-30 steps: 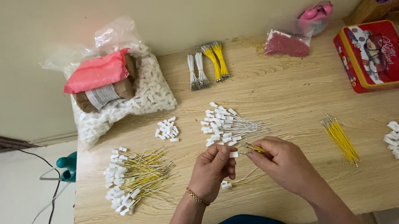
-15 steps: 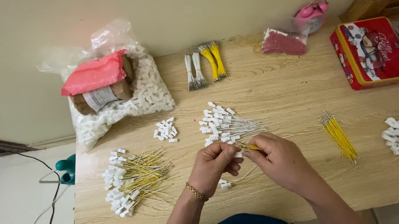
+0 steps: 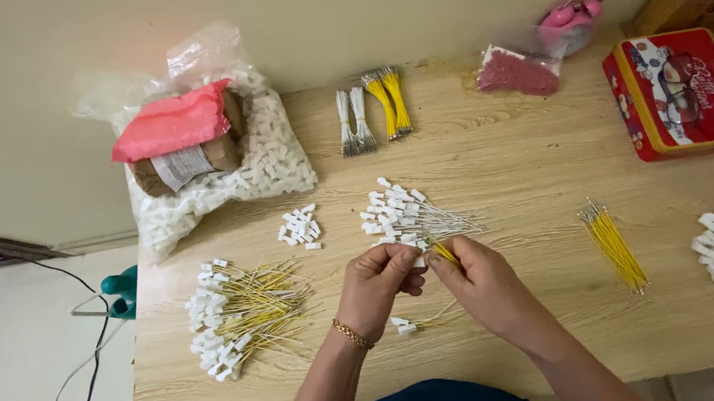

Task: Manually inserting small yellow wires into white plastic connector housings to assemble electrical components.

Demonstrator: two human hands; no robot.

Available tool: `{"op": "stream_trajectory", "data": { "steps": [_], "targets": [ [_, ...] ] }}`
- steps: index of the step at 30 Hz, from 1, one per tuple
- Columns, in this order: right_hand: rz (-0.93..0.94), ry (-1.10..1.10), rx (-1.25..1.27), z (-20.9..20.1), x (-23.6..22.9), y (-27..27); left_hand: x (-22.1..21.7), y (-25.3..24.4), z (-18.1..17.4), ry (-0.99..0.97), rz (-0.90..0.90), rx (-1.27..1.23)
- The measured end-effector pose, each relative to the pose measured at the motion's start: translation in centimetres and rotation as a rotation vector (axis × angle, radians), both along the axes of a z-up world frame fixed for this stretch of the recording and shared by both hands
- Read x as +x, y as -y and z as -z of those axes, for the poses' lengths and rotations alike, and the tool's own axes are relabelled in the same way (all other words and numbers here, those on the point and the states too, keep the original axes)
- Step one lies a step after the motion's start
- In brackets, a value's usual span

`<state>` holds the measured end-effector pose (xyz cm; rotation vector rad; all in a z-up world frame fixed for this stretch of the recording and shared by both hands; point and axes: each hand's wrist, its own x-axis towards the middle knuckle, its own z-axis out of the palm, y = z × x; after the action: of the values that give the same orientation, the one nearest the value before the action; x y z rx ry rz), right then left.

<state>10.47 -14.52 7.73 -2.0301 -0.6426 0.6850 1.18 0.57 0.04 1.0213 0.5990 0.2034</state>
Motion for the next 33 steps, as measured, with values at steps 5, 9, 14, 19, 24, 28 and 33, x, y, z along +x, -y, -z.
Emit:
{"op": "stream_trajectory", "data": {
  "steps": [5, 9, 14, 19, 24, 28, 33],
  "targets": [
    [-0.017, 0.072, 0.015, 0.5, 0.7, -0.3, 0.9, 0.1, -0.2, 0.008, 0.013, 0.011],
    [-0.066, 0.115, 0.005, 0.7, 1.1, -0.5, 1.1, -0.1, 0.3, 0.009, 0.011, 0.019],
    [-0.044, -0.005, -0.003, 2.4, 1.0, -0.4, 0.3, -0.1, 2.2, -0.012, 0.029, 0.051],
    [0.012, -0.067, -0.029, 5.7, 2.6, 0.0, -1.7, 0.0, 5.8, -0.079, 0.093, 0.279],
    [0.183, -0.038, -0.073, 6.6, 4.6, 1.4, -4.1, 0.4, 14.7, -0.367, 0.203, 1.075],
    [0.204, -0.065, -0.030, 6.7, 4.1, 1.3, -3.5, -0.1, 15.2, -0.385, 0.144, 1.147],
    [0.215, -0.268, 0.235, 6.9, 2.6, 0.7, -1.8, -1.1, 16.4, -0.490, 0.229, 1.336]
  ]
}}
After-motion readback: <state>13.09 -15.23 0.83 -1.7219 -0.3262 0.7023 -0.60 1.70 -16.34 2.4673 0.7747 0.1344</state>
